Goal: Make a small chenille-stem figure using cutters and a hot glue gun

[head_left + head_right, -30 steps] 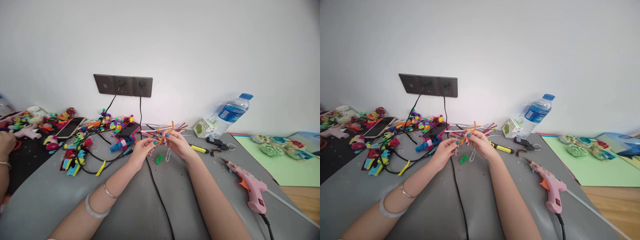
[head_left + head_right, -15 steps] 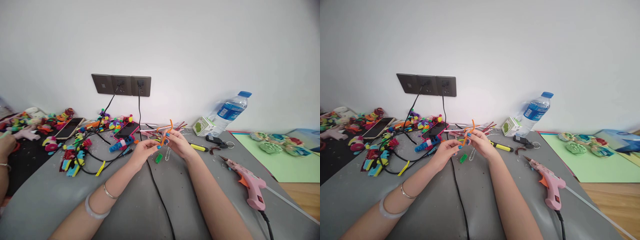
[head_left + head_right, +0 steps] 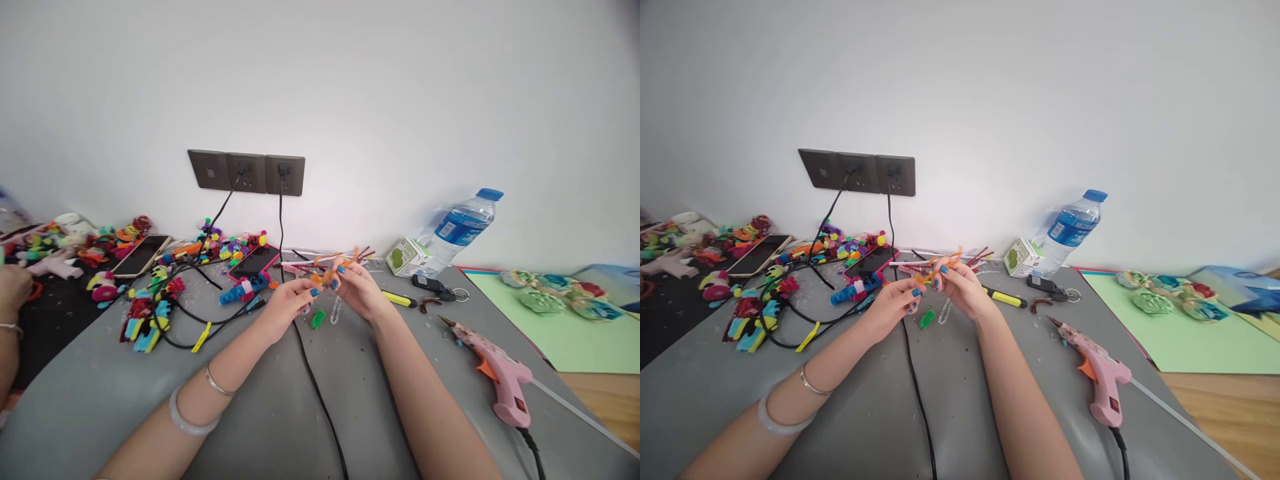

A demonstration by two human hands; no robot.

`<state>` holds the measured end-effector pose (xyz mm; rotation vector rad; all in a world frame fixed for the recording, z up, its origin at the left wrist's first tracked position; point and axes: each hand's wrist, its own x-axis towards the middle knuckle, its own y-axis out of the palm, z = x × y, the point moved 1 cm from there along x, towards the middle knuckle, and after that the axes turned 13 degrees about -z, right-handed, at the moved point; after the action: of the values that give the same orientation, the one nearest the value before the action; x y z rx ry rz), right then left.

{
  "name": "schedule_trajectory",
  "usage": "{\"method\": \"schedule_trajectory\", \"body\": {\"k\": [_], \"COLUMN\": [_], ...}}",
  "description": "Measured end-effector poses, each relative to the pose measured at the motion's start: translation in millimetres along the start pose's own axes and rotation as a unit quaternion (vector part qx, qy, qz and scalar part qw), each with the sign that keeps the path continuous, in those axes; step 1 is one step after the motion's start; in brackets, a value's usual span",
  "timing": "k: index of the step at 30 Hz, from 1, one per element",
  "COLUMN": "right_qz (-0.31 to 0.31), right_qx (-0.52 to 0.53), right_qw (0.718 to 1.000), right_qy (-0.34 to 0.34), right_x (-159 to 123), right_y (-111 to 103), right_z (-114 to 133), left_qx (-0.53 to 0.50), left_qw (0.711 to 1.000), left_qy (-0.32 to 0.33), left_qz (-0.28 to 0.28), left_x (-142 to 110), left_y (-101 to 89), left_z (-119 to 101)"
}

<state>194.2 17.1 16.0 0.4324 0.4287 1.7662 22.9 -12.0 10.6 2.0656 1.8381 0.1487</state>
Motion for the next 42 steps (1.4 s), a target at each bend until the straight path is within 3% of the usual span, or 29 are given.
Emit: {"method": "schedule_trajectory", "body": {"k": [4,12,17,20,22,25,30,33,42], "right_qz": [0.006,0.033,0.025,0.090,0.117,0.083,0.012,0.031,0.099], "right_qx": [-0.017,-0.060,-0.045,-0.058,-0.071,-0.057,-0.029,-0.040,-0.114], "right_qw": [1.000,0.998,0.999,0.992,0.986,0.992,0.999,0.998,0.987], "right_qy": [0.010,0.017,0.018,0.063,0.091,0.080,0.020,0.028,0.049], "right_x": [0.0,0.3,-0.4,-3.6,-5.2,-4.2,-0.6,-0.4,1.4], "right_y": [-0.1,2.9,2.5,3.7,3.6,2.0,0.8,2.2,-3.1], "right_z": [0.8,-2.8,-4.1,-4.5,-4.5,-3.3,-0.3,-1.0,-8.0], "left_qx": [-0.061,-0.048,0.012,0.077,0.108,0.087,-0.068,-0.109,-0.081], "left_qw": [0.997,0.996,1.000,0.992,0.987,0.991,0.996,0.990,0.992], "left_qy": [-0.010,-0.013,-0.009,-0.028,-0.042,-0.057,-0.056,-0.050,-0.038], "left_qz": [-0.037,-0.076,0.005,0.091,0.115,0.086,-0.030,-0.068,-0.090], "left_x": [2.9,3.2,-0.4,-4.7,-7.1,-7.1,1.5,5.1,6.0], "left_y": [-1.9,-1.9,-0.1,0.4,1.0,2.2,-1.0,-4.5,-6.0], "left_z": [-2.0,-1.6,-0.7,1.0,1.2,-0.5,-4.5,-4.8,0.7]}}
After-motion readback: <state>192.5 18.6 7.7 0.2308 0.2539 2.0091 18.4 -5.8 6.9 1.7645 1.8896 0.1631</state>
